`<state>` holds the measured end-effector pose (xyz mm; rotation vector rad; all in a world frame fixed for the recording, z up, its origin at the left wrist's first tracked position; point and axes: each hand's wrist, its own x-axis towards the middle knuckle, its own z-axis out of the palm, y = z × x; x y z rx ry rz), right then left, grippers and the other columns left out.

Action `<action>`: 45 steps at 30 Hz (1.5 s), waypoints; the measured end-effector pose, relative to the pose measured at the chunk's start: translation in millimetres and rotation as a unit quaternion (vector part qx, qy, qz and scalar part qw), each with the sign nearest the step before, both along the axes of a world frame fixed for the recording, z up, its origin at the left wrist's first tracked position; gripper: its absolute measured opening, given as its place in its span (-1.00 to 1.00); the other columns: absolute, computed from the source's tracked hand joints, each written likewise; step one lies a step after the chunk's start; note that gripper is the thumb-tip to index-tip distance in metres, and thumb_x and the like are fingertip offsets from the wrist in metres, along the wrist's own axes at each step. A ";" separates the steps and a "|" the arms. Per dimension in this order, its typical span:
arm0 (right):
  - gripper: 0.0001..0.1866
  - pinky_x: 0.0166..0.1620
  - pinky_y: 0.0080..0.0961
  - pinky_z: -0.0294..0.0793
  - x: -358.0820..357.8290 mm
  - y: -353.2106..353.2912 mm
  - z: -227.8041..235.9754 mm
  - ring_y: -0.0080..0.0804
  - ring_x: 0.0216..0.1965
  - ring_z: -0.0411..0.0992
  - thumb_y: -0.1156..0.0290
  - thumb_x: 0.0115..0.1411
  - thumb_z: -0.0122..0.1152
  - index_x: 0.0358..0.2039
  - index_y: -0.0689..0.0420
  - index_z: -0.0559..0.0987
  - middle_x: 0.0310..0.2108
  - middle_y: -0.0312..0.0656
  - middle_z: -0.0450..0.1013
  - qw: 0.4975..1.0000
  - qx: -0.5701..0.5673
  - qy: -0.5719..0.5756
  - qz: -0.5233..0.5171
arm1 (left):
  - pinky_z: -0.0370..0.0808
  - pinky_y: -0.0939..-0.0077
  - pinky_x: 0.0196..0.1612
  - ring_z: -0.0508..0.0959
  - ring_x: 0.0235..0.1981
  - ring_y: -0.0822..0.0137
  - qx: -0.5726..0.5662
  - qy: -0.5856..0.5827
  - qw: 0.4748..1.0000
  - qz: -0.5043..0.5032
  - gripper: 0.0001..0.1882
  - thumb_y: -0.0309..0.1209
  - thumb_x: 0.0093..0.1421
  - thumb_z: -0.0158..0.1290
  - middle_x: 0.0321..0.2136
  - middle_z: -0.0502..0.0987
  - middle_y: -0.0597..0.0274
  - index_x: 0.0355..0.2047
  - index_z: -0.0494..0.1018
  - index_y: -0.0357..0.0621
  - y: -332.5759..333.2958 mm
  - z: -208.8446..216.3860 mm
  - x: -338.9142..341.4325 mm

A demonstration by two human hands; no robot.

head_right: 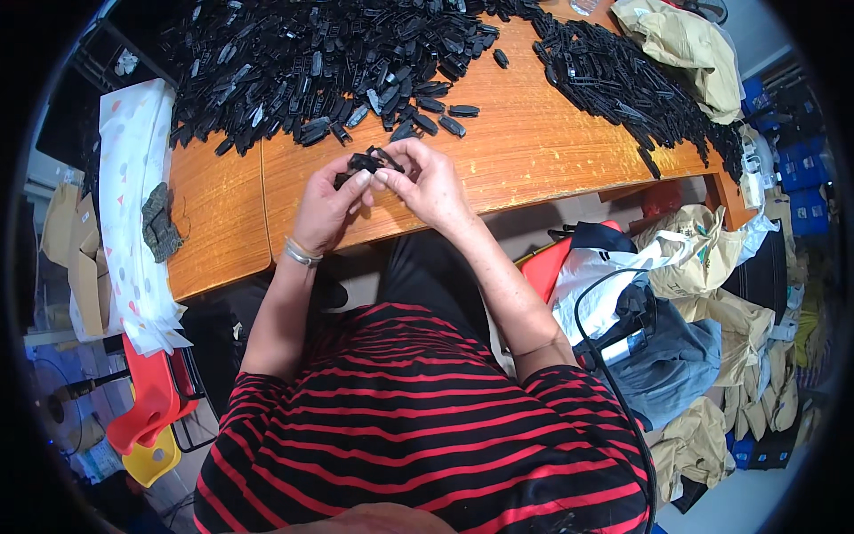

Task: Sorting small black plastic or metal components on a workbench.

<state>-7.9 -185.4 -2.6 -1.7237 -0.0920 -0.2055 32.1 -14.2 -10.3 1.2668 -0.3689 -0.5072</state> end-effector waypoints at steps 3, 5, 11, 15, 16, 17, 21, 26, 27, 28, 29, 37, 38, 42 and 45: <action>-0.75 -0.45 -0.75 0.41 -4.2 2.3 -4.7 -0.71 -0.50 0.41 0.44 0.19 0.20 -0.15 0.24 0.46 -0.45 -0.32 0.50 1.000 0.012 0.018 0.004 | 0.28 0.79 -0.57 0.35 -0.60 0.66 0.054 -0.056 0.995 0.056 -0.78 -0.40 0.17 0.14 -0.50 0.50 0.39 -0.21 0.48 -0.23 -2.8 -10.1 0.5; -0.73 -0.48 -0.76 0.38 -6.9 8.2 -6.4 -0.73 -0.51 0.39 0.39 0.22 0.17 -0.11 0.25 0.46 -0.46 -0.34 0.49 0.997 0.068 0.033 0.005 | 0.29 0.79 -0.57 0.35 -0.60 0.66 0.055 -0.179 0.977 0.098 -0.79 -0.42 0.14 0.16 -0.50 0.50 0.40 -0.23 0.48 -0.22 -4.7 -19.1 6.6; -0.73 -0.48 -0.76 0.37 -10.4 11.0 -15.2 -0.73 -0.54 0.36 0.40 0.23 0.16 -0.10 0.25 0.49 -0.51 -0.36 0.47 0.999 0.007 0.040 -0.022 | 0.28 0.83 -0.54 0.37 -0.58 0.68 -0.036 -0.013 0.992 0.124 -0.78 -0.49 0.09 0.20 -0.49 0.49 0.44 -0.23 0.49 -0.19 -14.9 1.2 -5.7; -0.76 -0.49 -0.75 0.37 -10.1 10.6 -15.7 -0.72 -0.56 0.36 0.42 0.21 0.17 -0.14 0.26 0.52 -0.54 -0.36 0.47 0.999 0.000 0.018 -0.037 | 0.24 0.86 -0.56 0.37 -0.57 0.69 -0.087 0.082 0.989 0.083 -0.78 -0.49 0.15 0.13 -0.48 0.49 0.44 -0.17 0.49 -0.20 -10.6 -0.8 -3.1; -0.76 -0.49 -0.75 0.37 -10.2 10.4 -14.6 -0.72 -0.56 0.36 0.42 0.21 0.17 -0.14 0.26 0.52 -0.54 -0.36 0.47 0.999 0.000 0.019 -0.034 | 0.24 0.86 -0.56 0.37 -0.57 0.69 -0.087 0.082 0.989 0.085 -0.78 -0.49 0.15 0.13 -0.48 0.49 0.44 -0.17 0.49 -0.20 -9.0 -4.0 -1.1; -0.75 -0.50 -0.74 0.38 -10.7 10.3 -12.3 -0.72 -0.56 0.37 0.43 0.21 0.17 -0.14 0.27 0.52 -0.53 -0.35 0.47 0.999 0.014 0.022 -0.046 | 0.24 0.85 -0.56 0.38 -0.57 0.69 -0.111 0.100 0.986 0.075 -0.77 -0.50 0.16 0.11 -0.48 0.49 0.44 -0.15 0.48 -0.20 -7.3 -7.7 0.8; -0.77 -0.48 -0.70 0.40 -13.8 15.8 2.1 -0.68 -0.55 0.38 0.48 0.15 0.22 -0.18 0.27 0.53 -0.52 -0.31 0.45 0.996 0.036 0.021 -0.082 | 0.25 0.84 -0.57 0.38 -0.57 0.67 -0.129 0.105 0.984 0.065 -0.76 -0.50 0.18 0.10 -0.47 0.49 0.41 -0.12 0.48 -0.21 -5.6 -9.9 0.2; -0.76 -0.47 -0.70 0.42 -11.5 15.3 0.1 -0.69 -0.55 0.38 0.49 0.15 0.24 -0.17 0.28 0.53 -0.52 -0.31 0.46 0.995 -0.032 -0.036 -0.089 | 0.25 0.84 -0.59 0.38 -0.58 0.67 -0.072 0.035 0.992 0.093 -0.74 -0.49 0.18 0.10 -0.46 0.49 0.40 -0.10 0.48 -0.19 -8.3 -4.7 -5.3; -0.76 -0.46 -0.69 0.41 -11.3 15.2 1.5 -0.66 -0.54 0.39 0.50 0.12 0.26 -0.19 0.28 0.54 -0.51 -0.30 0.44 0.990 -0.078 -0.072 -0.097 | 0.25 0.84 -0.59 0.38 -0.58 0.67 -0.059 0.014 0.994 0.096 -0.74 -0.49 0.18 0.10 -0.46 0.49 0.40 -0.09 0.48 -0.18 -8.3 -3.3 -5.7; -0.77 -0.46 -0.68 0.41 -11.0 15.0 2.2 -0.63 -0.53 0.39 0.50 0.09 0.29 -0.22 0.27 0.56 -0.51 -0.29 0.43 0.981 -0.124 -0.108 -0.106 | 0.25 0.84 -0.59 0.38 -0.58 0.67 -0.059 0.013 0.993 0.096 -0.74 -0.49 0.18 0.10 -0.46 0.49 0.40 -0.09 0.48 -0.18 -7.8 -1.6 -5.9; -0.77 -0.46 -0.68 0.41 -10.4 14.4 1.6 -0.63 -0.53 0.39 0.50 0.09 0.29 -0.22 0.27 0.56 -0.51 -0.29 0.43 0.981 -0.124 -0.108 -0.105 | 0.25 0.85 -0.60 0.38 -0.58 0.68 -0.047 -0.002 0.994 0.097 -0.72 -0.48 0.18 0.09 -0.46 0.48 0.41 -0.07 0.47 -0.16 -7.3 0.5 -6.1; -0.74 -0.43 -0.54 0.45 -17.2 19.3 1.7 -0.42 -0.50 0.44 0.50 -0.01 0.35 -0.27 0.23 0.58 -0.47 -0.19 0.41 0.952 -0.237 -0.153 -0.120 | 0.26 0.86 -0.56 0.35 -0.56 0.71 0.002 -0.002 0.997 0.082 -0.68 -0.42 0.22 0.06 -0.44 0.48 0.45 0.00 0.46 -0.11 -7.5 -1.1 -17.8; -0.74 -0.43 -0.54 0.45 -18.2 22.7 -1.0 -0.42 -0.50 0.44 0.50 -0.01 0.35 -0.27 0.23 0.58 -0.47 -0.19 0.41 0.952 -0.236 -0.153 -0.120 | 0.23 0.86 -0.58 0.32 -0.58 0.73 0.005 -0.043 0.994 0.102 -0.68 -0.40 0.25 0.03 -0.46 0.46 0.48 0.01 0.45 -0.14 -10.5 -2.8 -20.7; -0.63 -0.40 -0.49 0.46 -22.5 29.7 -1.9 -0.31 -0.40 0.46 0.45 -0.06 0.39 -0.20 0.18 0.52 -0.33 -0.10 0.39 0.942 -0.242 -0.175 -0.155 | 0.19 0.89 -0.60 0.29 -0.61 0.74 -0.006 -0.053 0.991 0.123 -0.73 -0.30 0.32 -0.07 -0.48 0.45 0.50 -0.08 0.46 -0.17 -13.5 -1.6 -28.0; -0.45 -0.35 -0.43 0.46 -21.2 36.4 -5.3 -0.24 -0.40 0.45 0.42 -0.03 0.38 -0.02 0.15 0.38 -0.32 -0.08 0.41 0.963 -0.195 -0.146 -0.118 | 0.26 0.84 -0.52 0.34 -0.54 0.71 -0.031 -0.022 0.998 0.058 -0.72 -0.23 0.34 -0.11 -0.47 0.45 0.44 -0.23 0.46 -0.18 -6.5 5.2 -27.0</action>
